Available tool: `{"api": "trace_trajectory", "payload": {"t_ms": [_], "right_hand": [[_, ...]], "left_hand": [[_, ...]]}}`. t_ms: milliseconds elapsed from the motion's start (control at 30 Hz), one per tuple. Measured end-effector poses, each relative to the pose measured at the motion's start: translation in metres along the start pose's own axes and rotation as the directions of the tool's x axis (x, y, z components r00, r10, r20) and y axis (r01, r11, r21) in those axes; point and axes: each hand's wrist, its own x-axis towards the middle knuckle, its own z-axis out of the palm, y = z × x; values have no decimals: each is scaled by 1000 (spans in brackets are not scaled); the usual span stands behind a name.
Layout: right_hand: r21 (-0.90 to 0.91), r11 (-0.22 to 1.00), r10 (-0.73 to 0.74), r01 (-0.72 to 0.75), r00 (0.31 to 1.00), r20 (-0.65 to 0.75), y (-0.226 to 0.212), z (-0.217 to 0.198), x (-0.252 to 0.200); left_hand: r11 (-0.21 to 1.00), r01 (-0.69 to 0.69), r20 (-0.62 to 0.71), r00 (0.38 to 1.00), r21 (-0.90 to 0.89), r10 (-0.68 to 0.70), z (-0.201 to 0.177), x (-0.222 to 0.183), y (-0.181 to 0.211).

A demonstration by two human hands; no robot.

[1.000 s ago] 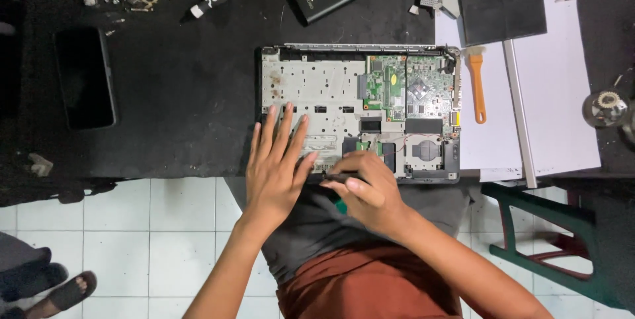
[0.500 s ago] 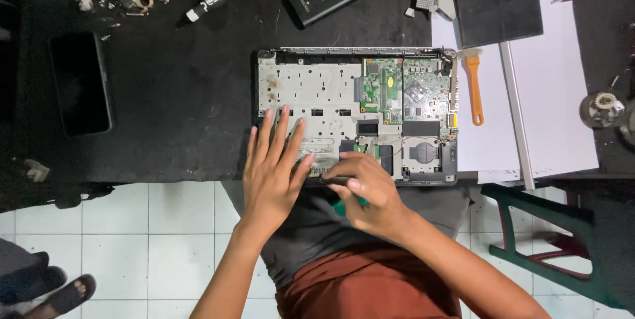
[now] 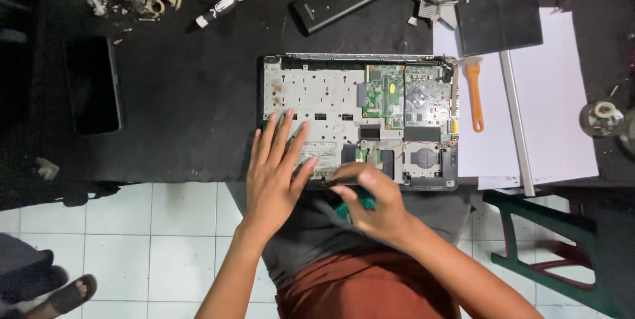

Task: Removing screws from a laptop motherboard and chassis using a screwdriver to disassemble the device.

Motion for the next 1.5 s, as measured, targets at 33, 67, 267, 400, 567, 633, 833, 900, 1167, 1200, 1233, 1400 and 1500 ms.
{"api": "trace_trajectory", "payload": {"t_ms": [33, 67, 267, 400, 567, 633, 833, 900, 1167, 1200, 1233, 1400, 1500], "right_hand": [[2, 1000, 2, -2, 1000, -1, 3, -4, -2], [28, 1000, 9, -9, 1000, 4, 6, -10, -3], [28, 998, 64, -63, 997, -48, 0, -25, 12], [80, 994, 71, -68, 997, -28, 7, -19, 3], [49, 991, 122, -121, 993, -9, 4, -4, -9], [43, 992, 119, -119, 993, -8, 6, -3, -9], [41, 995, 96, -96, 995, -3, 4, -3, -5], [23, 995, 95, -95, 996, 1, 2, -4, -3], [94, 988, 124, -121, 992, -31, -19, -14, 17], [114, 982, 156, -150, 987, -41, -28, -17, 24], [115, 982, 156, -150, 987, -41, -33, -21, 24], [117, 960, 276, -254, 925, -262, -49, -35, 24], [89, 968, 251, -235, 921, -298, -50, -45, 25]], "left_hand": [[1000, 1, 2, 1000, 1, -1, -3, 1, 1], [1000, 23, 30, 999, -18, -22, -6, 3, 3], [988, 73, 135, 989, -135, -55, -22, 8, 7], [985, 87, 149, 987, -148, -65, -33, 13, 9], [974, 107, 163, 984, -198, -74, -42, 15, 17], [970, 109, 149, 986, -216, -77, -41, 14, 16], [941, 160, 114, 985, -297, -132, -41, 5, 17], [944, 105, -19, 993, -314, -116, -44, 6, 19], [878, 186, -47, 972, -442, -230, -49, -4, 29], [832, 217, 28, 971, -511, -236, -49, -5, 35], [832, 217, 28, 971, -510, -236, -47, -6, 40], [459, 579, 448, 814, -674, -368, -36, 5, 69], [280, 635, 528, 763, -720, -373, -26, 11, 79]]}}
